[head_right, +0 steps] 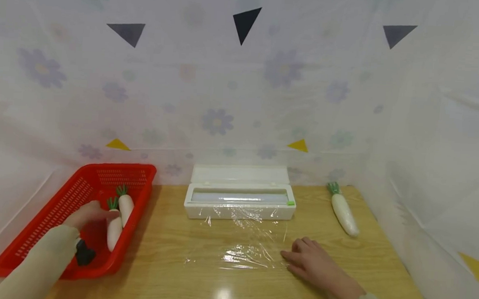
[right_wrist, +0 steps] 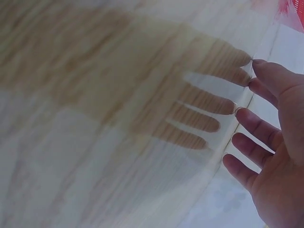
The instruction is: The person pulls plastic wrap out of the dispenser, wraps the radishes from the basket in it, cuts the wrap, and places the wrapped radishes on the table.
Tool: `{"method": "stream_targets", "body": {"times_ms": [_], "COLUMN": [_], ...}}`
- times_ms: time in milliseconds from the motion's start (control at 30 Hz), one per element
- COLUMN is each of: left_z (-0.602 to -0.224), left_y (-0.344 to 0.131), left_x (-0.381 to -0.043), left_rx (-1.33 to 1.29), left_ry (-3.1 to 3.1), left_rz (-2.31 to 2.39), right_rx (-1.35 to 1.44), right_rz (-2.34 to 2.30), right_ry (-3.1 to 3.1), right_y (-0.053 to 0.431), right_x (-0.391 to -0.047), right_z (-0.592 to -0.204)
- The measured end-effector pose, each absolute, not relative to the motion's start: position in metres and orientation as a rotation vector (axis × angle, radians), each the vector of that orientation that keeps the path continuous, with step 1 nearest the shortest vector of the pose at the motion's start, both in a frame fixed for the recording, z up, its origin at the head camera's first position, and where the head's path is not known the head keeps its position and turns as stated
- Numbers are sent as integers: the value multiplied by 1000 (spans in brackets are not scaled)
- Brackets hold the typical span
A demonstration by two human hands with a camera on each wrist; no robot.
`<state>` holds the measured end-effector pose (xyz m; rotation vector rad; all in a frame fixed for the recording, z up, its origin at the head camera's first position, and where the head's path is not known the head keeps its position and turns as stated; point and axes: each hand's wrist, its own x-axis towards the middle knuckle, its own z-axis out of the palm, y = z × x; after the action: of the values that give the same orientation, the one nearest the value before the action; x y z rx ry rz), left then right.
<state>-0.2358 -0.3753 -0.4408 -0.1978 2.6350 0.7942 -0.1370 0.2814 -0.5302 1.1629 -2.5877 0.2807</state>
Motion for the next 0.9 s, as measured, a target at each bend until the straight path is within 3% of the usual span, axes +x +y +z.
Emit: {"method": "stream_targets", "body": {"times_ms": [333,900], "left_z": [-437,-439], "left_y": [-370,-378], "left_x": [-218,-216], "left_rx": [-180,-223], "left_ry": [2372,2594], "left_rz": [1162,1061], "right_rx": [1211,1237], "right_rz": [284,253], "right_ry": [-2526,-2507], "right_y": [281,284], "right_x": [-138,-141], "right_z": [-530,-535]}}
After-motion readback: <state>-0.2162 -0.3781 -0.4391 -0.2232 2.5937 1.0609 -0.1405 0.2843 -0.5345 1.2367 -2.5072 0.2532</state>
